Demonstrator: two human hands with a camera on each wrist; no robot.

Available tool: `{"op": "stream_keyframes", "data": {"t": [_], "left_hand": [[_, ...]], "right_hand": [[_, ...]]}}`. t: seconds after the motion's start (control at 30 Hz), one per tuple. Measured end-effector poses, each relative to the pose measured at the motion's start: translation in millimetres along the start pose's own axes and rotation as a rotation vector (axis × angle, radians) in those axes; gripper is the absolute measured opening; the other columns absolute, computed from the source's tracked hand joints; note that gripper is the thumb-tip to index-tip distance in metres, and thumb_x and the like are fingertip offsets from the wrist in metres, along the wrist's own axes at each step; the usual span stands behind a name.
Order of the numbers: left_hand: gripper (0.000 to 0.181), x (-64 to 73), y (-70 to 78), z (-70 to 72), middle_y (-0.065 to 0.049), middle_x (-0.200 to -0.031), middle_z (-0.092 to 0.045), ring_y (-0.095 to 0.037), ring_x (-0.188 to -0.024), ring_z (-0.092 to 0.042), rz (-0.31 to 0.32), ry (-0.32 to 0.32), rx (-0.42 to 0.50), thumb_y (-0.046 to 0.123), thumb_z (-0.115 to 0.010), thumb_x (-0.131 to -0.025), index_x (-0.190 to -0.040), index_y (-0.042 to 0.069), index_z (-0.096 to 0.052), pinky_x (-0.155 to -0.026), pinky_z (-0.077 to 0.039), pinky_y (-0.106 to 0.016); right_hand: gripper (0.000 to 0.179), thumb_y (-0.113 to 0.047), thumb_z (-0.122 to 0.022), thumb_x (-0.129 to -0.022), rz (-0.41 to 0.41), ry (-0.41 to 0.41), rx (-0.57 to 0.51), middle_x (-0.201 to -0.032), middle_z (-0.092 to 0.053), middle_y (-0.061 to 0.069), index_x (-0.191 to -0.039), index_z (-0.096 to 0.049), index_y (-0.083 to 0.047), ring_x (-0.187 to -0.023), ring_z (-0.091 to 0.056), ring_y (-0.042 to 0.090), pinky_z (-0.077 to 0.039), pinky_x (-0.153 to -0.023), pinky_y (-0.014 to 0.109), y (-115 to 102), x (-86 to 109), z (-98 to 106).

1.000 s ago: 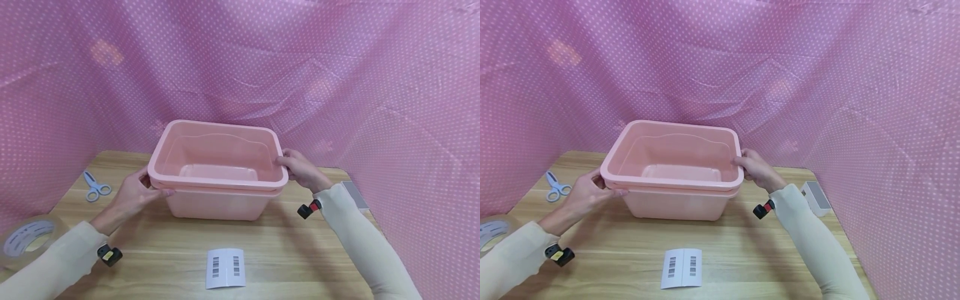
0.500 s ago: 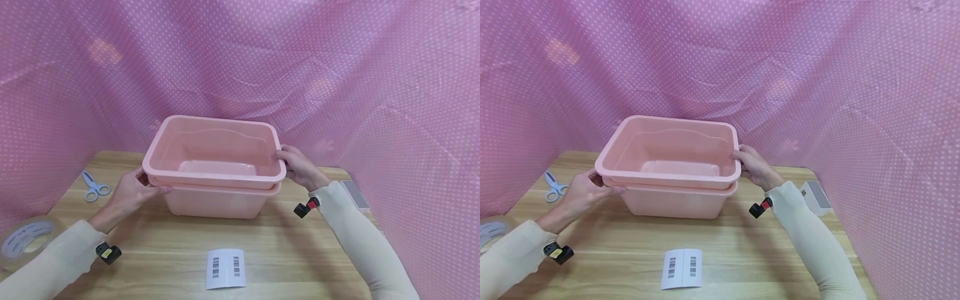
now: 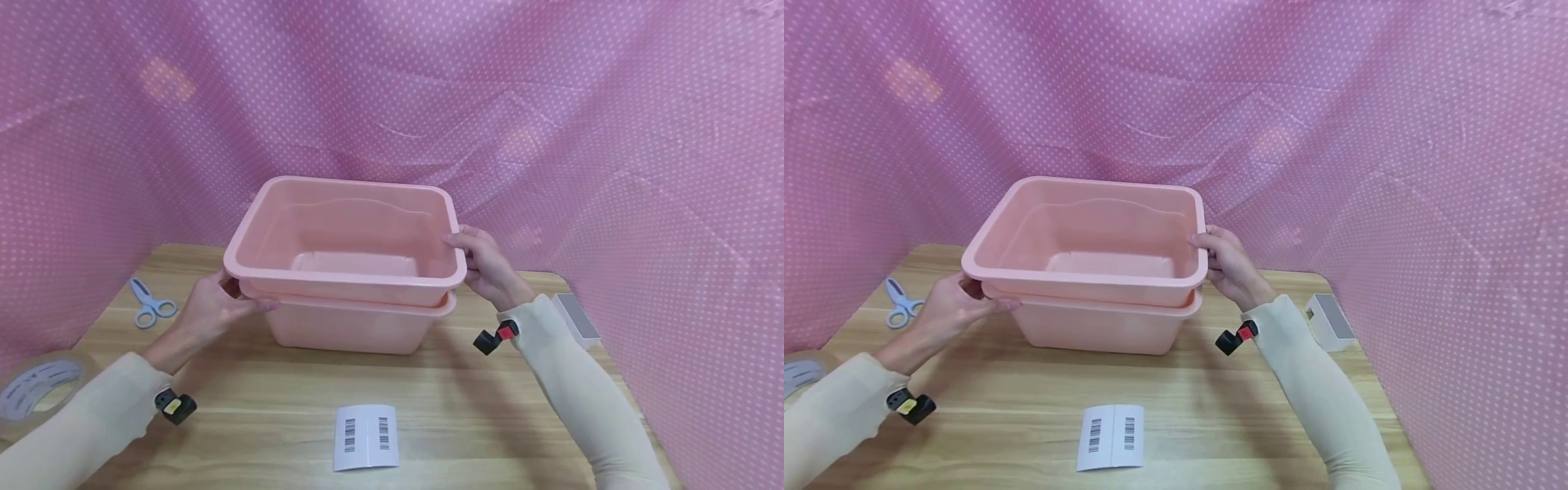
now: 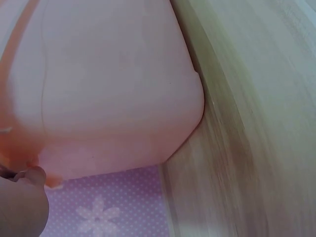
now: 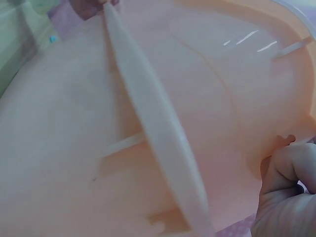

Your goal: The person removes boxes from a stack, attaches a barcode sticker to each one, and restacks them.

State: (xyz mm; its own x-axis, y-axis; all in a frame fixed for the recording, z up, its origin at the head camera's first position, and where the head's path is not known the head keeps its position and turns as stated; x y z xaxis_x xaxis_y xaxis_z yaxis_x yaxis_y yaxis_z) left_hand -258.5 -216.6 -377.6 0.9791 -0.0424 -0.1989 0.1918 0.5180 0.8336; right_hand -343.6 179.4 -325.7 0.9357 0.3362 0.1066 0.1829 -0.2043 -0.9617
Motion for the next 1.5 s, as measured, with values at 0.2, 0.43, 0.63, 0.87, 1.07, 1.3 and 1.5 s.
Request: {"op": "stream_keyframes", "data": {"t": [0.2, 0.43, 0.63, 0.87, 1.07, 1.3, 1.5], "left_hand": [[0.083, -2.0, -1.3, -0.5, -0.012, -0.137, -0.063, 0.006, -0.108, -0.055, -0.015, 0.002, -0.007, 0.037, -0.086, -0.081, -0.150, 0.013, -0.046, -0.086, -0.048, -0.004], [0.077, -5.2, -0.4, 0.7, -0.014, -0.135, -0.064, 0.012, -0.102, -0.059, -0.033, 0.013, 0.031, 0.031, -0.088, -0.080, -0.145, 0.011, -0.052, -0.081, -0.051, -0.004], [0.097, -7.1, 0.5, 3.7, -0.014, -0.157, -0.047, -0.018, -0.128, -0.061, -0.016, -0.006, 0.002, 0.035, -0.086, -0.081, -0.160, 0.018, -0.032, -0.086, -0.046, 0.001], [0.103, -8.3, -1.8, 4.8, -0.006, -0.166, -0.028, -0.040, -0.145, -0.043, 0.021, -0.050, -0.010, 0.040, -0.084, -0.082, -0.161, 0.029, -0.018, -0.094, -0.043, 0.001], [0.100, -8.8, -0.9, 4.5, -0.007, -0.166, -0.027, -0.039, -0.146, -0.041, 0.002, -0.053, 0.037, 0.033, -0.084, -0.084, -0.160, 0.027, -0.020, -0.098, -0.044, -0.004], [0.096, -10.0, -6.5, 15.5, -0.008, -0.166, -0.028, -0.030, -0.143, -0.046, 0.019, -0.020, 0.039, 0.029, -0.084, -0.084, -0.159, 0.020, -0.025, -0.094, -0.043, 0.001], [0.094, -12.6, -15.0, 29.3, -0.006, -0.166, -0.026, -0.018, -0.146, -0.043, 0.023, 0.004, 0.045, 0.024, -0.084, -0.084, -0.159, 0.020, -0.027, -0.096, -0.041, 0.002]], "right_hand": [[0.013, -0.005, -0.051, -0.101, 0.042, -0.022, -0.071, -0.051, -0.053, -0.011, -0.091, -0.057, -0.012, -0.037, -0.037, -0.003, -0.035, -0.036, 0.011, -9.1, 2.8, -4.6], [0.024, -0.003, -0.047, -0.103, 0.107, -0.058, -0.110, -0.051, -0.053, -0.011, -0.087, -0.062, -0.011, -0.039, -0.033, -0.003, -0.037, -0.037, 0.010, -25.5, 8.3, -8.2], [0.031, -0.003, -0.043, -0.103, 0.154, -0.071, -0.148, -0.049, -0.051, -0.012, -0.081, -0.064, -0.010, -0.041, -0.028, -0.002, -0.040, -0.040, 0.012, -41.6, 13.1, -7.8], [0.023, -0.008, -0.050, -0.103, 0.192, -0.085, -0.203, -0.055, -0.062, -0.006, -0.084, -0.063, -0.008, -0.044, -0.054, 0.001, -0.052, -0.047, 0.017, -61.5, 21.8, -3.1], [0.036, -0.005, -0.040, -0.106, 0.237, -0.070, -0.272, -0.064, -0.068, 0.000, -0.079, -0.063, -0.008, -0.059, -0.071, 0.011, -0.058, -0.053, 0.020, -83.3, 31.8, 2.9], [0.026, -0.003, -0.044, -0.105, 0.315, -0.111, -0.420, -0.084, -0.075, 0.014, -0.091, -0.065, 0.003, -0.074, -0.076, 0.024, -0.061, -0.059, 0.027, -108.1, 48.2, 18.9], [0.033, -0.001, -0.042, -0.105, 0.327, -0.091, -0.461, -0.078, -0.074, 0.015, -0.081, -0.065, 0.004, -0.073, -0.076, 0.026, -0.061, -0.057, 0.028, -116.8, 60.9, 41.3]]}}
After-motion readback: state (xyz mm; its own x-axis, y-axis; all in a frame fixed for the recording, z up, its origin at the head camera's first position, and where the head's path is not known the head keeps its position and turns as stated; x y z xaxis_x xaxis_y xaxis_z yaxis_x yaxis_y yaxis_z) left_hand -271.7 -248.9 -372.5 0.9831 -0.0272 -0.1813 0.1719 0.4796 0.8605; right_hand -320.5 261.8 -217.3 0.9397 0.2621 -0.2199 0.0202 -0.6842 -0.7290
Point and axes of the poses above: each hand's wrist, its own x-axis away from the middle knuckle, its own z-axis out of the back of the hand, y = z × x, the point moved 7 cm from there along -x, towards the middle knuckle
